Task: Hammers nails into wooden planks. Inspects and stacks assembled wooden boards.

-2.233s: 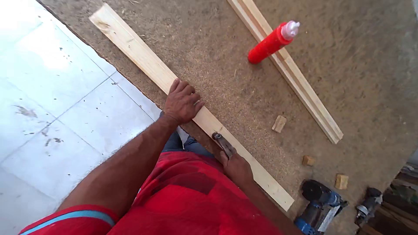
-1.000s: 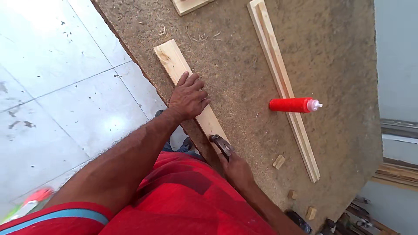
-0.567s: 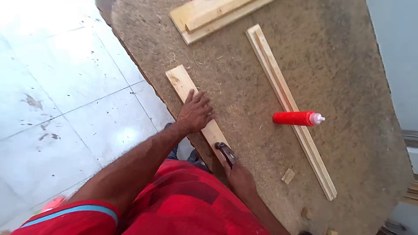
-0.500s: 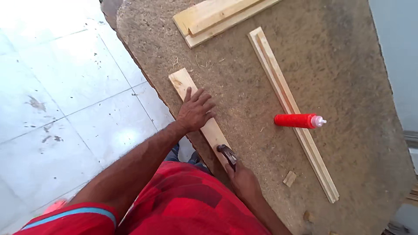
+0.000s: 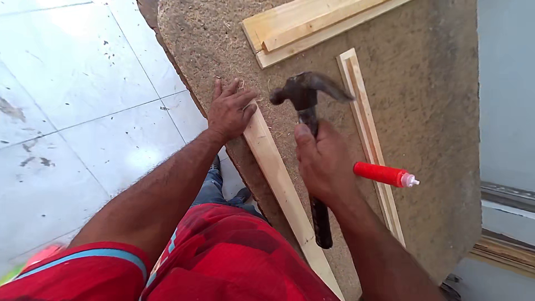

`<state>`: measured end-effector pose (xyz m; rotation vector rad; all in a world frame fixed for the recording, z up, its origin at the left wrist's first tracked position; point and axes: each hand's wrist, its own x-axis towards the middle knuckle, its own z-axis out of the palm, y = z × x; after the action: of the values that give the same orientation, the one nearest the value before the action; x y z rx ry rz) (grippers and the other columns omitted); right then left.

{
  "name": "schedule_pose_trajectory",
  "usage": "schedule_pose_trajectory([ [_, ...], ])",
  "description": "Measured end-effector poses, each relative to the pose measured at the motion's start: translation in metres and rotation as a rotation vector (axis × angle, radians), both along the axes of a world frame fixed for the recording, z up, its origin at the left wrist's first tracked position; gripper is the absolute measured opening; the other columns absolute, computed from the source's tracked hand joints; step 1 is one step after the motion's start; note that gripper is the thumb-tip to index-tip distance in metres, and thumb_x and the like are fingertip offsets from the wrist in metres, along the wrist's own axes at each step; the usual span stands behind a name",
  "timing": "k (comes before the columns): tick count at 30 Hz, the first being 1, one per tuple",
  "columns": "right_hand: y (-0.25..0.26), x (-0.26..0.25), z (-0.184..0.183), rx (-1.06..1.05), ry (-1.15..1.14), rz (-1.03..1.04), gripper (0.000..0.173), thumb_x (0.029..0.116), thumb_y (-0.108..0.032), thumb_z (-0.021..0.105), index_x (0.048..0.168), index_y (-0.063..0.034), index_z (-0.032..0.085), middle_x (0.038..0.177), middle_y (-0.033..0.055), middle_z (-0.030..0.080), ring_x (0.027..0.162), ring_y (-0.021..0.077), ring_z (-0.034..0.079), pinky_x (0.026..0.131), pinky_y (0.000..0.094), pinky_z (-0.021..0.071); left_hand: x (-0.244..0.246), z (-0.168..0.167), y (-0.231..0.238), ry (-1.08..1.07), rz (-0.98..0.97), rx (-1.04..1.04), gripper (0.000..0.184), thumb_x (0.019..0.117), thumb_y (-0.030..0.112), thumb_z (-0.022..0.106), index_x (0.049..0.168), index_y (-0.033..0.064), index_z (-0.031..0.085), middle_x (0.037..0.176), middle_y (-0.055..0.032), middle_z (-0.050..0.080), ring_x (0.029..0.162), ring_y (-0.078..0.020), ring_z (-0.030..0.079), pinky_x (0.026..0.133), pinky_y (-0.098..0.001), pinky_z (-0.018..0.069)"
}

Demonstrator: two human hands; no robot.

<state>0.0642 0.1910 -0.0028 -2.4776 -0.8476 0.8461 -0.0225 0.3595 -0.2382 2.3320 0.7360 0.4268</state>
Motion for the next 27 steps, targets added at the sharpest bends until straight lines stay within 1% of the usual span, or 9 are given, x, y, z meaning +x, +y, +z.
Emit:
schedule_pose_trajectory([
  [3,0.003,0.000,-0.033,-0.425,0.146,0.111,0.042,0.1094,-0.047,0.041,0.105,-0.0091,0.058,0.071,0.0082,0.056,0.060,0.0239,0.059,0.055,0.0457,0.0515,0.001,-0.001,0.001,-0.012,-0.003,0.002,0.045,0.1062,0.047,0.037,0.133,0.0294,0.069,0.139,0.0086,0.067,0.151,-0.0227,0.040,0.128,-0.0607,0.0088],
  [6,0.008,0.020,-0.019,-0.640,0.349,0.120,0.047,0.1097,-0.051,0.038,0.106,-0.0082,0.057,0.068,0.0097,0.054,0.049,0.0232,0.055,0.044,0.0407,0.0507,0.002,0.002,0.001,-0.023,-0.001,0.007,0.043,0.1057,0.045,0.039,0.130,0.0290,0.071,0.136,0.0085,0.068,0.150,-0.0232,0.041,0.128,-0.0605,0.0099],
  [10,0.033,0.039,0.035,-0.270,0.120,0.007,0.047,0.1065,-0.056,0.042,0.103,-0.0129,0.060,0.064,0.0042,0.057,0.045,0.0205,0.055,0.042,0.0417,0.0522,0.001,0.003,0.000,-0.008,-0.006,0.006,0.042,0.1059,0.044,0.040,0.129,0.0291,0.071,0.135,0.0090,0.069,0.150,-0.0221,0.041,0.128,-0.0602,0.0098],
  [13,0.027,0.017,0.009,0.054,-0.051,-0.108,0.044,0.1080,-0.052,0.040,0.112,-0.0117,0.059,0.065,0.0017,0.056,0.045,0.0188,0.055,0.040,0.0418,0.0529,0.001,0.003,0.000,-0.010,-0.004,0.011,0.042,0.1059,0.044,0.040,0.129,0.0285,0.071,0.135,0.0087,0.069,0.150,-0.0231,0.041,0.128,-0.0610,0.0102],
  [16,-0.019,-0.016,-0.039,-0.405,0.116,0.037,0.050,0.1087,-0.052,0.037,0.109,-0.0070,0.057,0.070,0.0095,0.058,0.056,0.0247,0.060,0.052,0.0472,0.0543,0.000,0.002,0.001,-0.015,-0.010,0.004,0.042,0.1059,0.043,0.039,0.129,0.0288,0.071,0.136,0.0085,0.069,0.150,-0.0234,0.040,0.128,-0.0606,0.0098],
  [18,-0.033,-0.014,-0.038,-0.640,0.254,0.086,0.050,0.1072,-0.057,0.039,0.104,-0.0115,0.060,0.070,0.0075,0.058,0.057,0.0226,0.060,0.054,0.0440,0.0534,-0.001,0.003,-0.001,-0.020,-0.022,0.001,0.041,0.1059,0.042,0.040,0.129,0.0286,0.072,0.136,0.0081,0.069,0.150,-0.0236,0.041,0.128,-0.0608,0.0103],
  [20,-0.029,0.000,-0.012,-0.503,0.200,0.055,0.049,0.1056,-0.058,0.042,0.104,-0.0141,0.064,0.066,0.0050,0.057,0.053,0.0212,0.058,0.050,0.0437,0.0523,0.002,0.001,0.005,-0.013,-0.016,0.012,0.042,0.1058,0.042,0.040,0.129,0.0290,0.071,0.135,0.0080,0.069,0.150,-0.0239,0.041,0.127,-0.0615,0.0106],
  [24,-0.001,0.005,0.042,0.237,-0.011,-0.204,0.042,0.1078,-0.051,0.043,0.109,-0.0131,0.061,0.063,0.0007,0.053,0.042,0.0166,0.050,0.038,0.0362,0.0496,0.002,0.004,0.002,-0.001,-0.015,0.008,0.041,0.1056,0.043,0.040,0.129,0.0294,0.071,0.136,0.0087,0.068,0.150,-0.0226,0.040,0.128,-0.0611,0.0096],
  [27,-0.016,-0.022,-0.011,0.428,-0.182,-0.237,0.043,0.1095,-0.048,0.038,0.114,-0.0090,0.055,0.068,0.0010,0.054,0.048,0.0159,0.054,0.042,0.0377,0.0516,0.000,0.003,0.001,0.003,-0.022,0.007,0.041,0.1058,0.042,0.040,0.130,0.0297,0.071,0.137,0.0094,0.068,0.151,-0.0224,0.039,0.128,-0.0610,0.0092],
])
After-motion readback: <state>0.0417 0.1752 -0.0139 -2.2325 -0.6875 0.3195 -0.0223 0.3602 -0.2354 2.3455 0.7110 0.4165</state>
